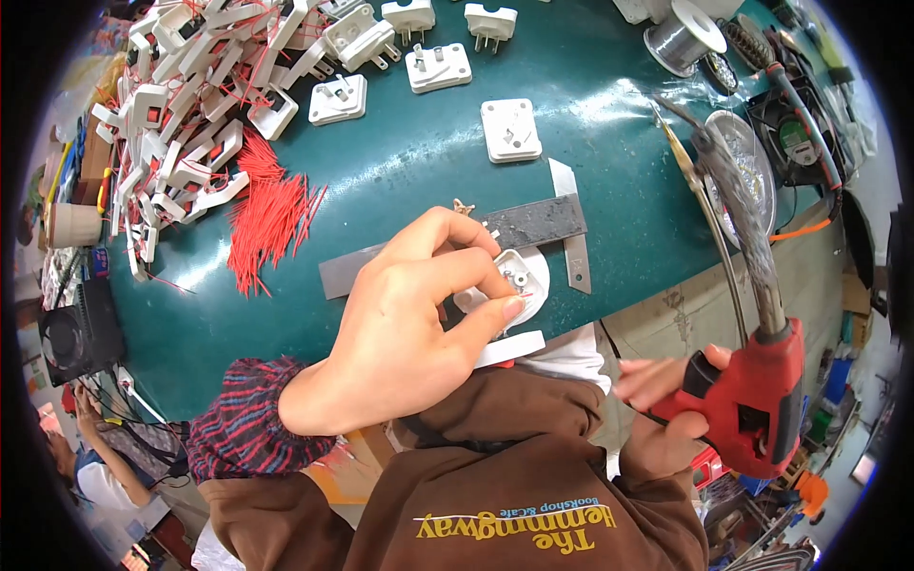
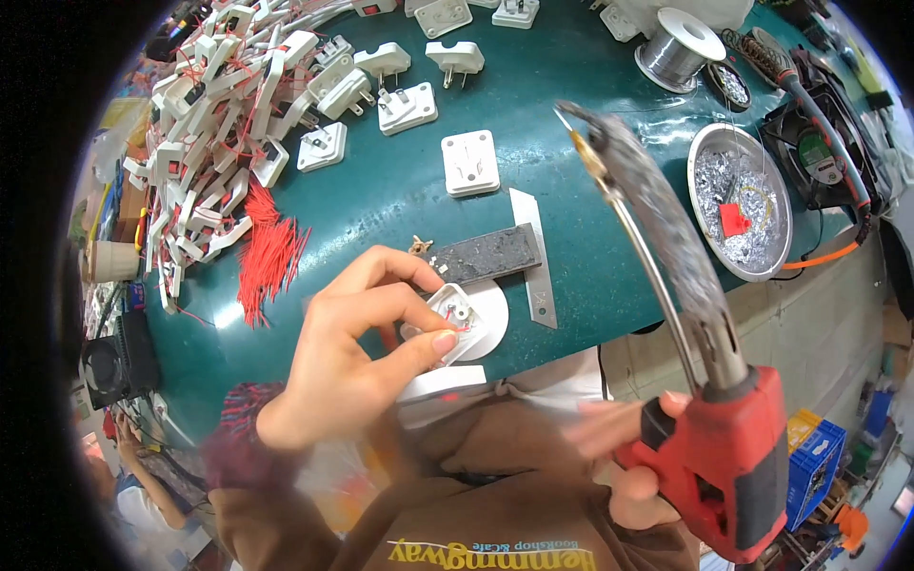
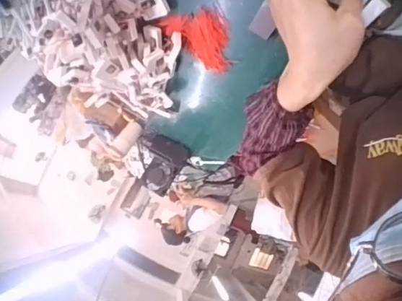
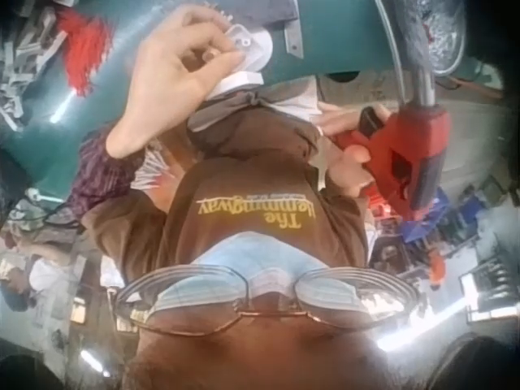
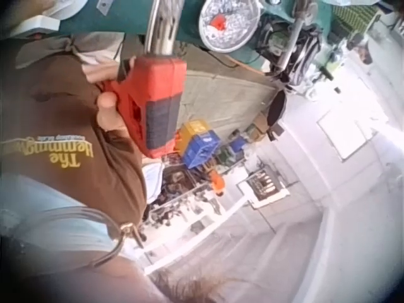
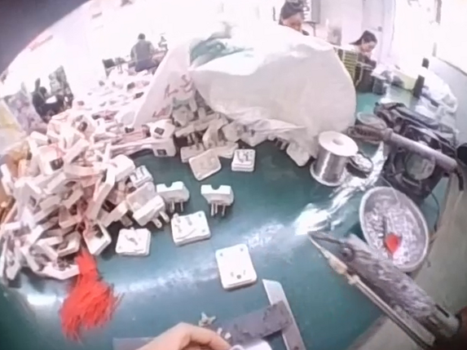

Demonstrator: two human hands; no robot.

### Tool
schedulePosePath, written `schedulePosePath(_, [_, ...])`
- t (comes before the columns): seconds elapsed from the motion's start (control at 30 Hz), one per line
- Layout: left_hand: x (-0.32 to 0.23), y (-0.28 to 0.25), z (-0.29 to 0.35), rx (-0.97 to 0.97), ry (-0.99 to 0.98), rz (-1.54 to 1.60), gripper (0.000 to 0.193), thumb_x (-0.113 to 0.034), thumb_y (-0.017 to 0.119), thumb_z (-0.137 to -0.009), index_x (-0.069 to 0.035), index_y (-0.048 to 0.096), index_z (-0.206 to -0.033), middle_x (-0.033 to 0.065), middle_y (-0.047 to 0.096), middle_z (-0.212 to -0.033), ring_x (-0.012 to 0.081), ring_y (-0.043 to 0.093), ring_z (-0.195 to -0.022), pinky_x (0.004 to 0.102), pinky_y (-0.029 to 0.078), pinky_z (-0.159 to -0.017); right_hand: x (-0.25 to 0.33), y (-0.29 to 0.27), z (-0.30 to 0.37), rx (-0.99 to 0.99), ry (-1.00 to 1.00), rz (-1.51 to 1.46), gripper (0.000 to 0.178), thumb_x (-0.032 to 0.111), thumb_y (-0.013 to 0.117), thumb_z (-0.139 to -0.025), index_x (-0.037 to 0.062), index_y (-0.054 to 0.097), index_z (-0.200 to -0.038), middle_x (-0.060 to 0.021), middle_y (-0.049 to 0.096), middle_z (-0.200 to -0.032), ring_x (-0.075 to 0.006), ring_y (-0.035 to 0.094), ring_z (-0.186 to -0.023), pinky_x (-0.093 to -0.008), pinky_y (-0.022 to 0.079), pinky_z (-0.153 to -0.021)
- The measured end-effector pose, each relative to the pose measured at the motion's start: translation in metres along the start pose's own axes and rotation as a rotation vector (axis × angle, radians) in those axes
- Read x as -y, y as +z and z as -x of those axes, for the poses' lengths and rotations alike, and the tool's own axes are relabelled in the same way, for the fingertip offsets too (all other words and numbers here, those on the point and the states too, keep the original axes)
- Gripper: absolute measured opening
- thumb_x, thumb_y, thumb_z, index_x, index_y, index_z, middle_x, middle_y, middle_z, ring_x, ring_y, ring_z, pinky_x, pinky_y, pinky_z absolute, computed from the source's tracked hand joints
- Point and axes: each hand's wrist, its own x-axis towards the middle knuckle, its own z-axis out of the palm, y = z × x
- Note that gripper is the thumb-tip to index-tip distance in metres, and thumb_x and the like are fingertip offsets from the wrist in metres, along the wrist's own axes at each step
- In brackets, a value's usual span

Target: The person solders red wires onto small electronic components housed in plastic casings at a workbench. This is done using a soldering iron and solder.

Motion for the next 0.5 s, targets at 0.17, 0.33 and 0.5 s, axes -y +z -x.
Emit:
schedulePosePath(0.17, [0.009,0.004,0.003,-0.022,0.098,-0.010,0.007,-0.005,0.073,-0.074,-0.002,0.069,-0.078,0.0101,0.059,-0.102,0.0123,0.058,-0.077,0.0232,0.045,-0.057,-0.006,-0.018,0.025,0.162,-0.050,-0.179,0.056,0.045,0.027,-0.097,-0.0002,0.049,-0.120,-0.0185,0.064,-0.077,-0.0326,0.065,-0.079,-0.0517,0.045,-0.089])
schedulePosePath(0.33, [0.009,0.008,0.002,-0.069,0.097,0.058,0.007,-0.001,0.073,-0.072,-0.001,0.066,-0.075,0.0112,0.060,-0.101,0.0118,0.058,-0.073,0.0218,0.044,-0.056,-0.002,-0.014,0.035,-0.034,-0.049,-0.184,0.045,0.039,0.041,-0.095,0.0057,0.043,-0.125,-0.0084,0.057,-0.059,-0.0271,0.058,-0.052,-0.0478,0.052,-0.067])
schedulePosePath(0.5, [0.008,0.010,0.002,-0.113,0.094,0.011,0.007,0.002,0.071,-0.070,-0.001,0.064,-0.071,0.0094,0.061,-0.095,0.0117,0.057,-0.071,0.0219,0.044,-0.055,-0.009,-0.056,0.029,0.345,-0.139,-0.084,0.083,0.062,0.060,-0.077,-0.0003,0.039,-0.128,0.0013,0.049,-0.050,-0.0143,0.052,-0.044,-0.0292,0.050,-0.053])
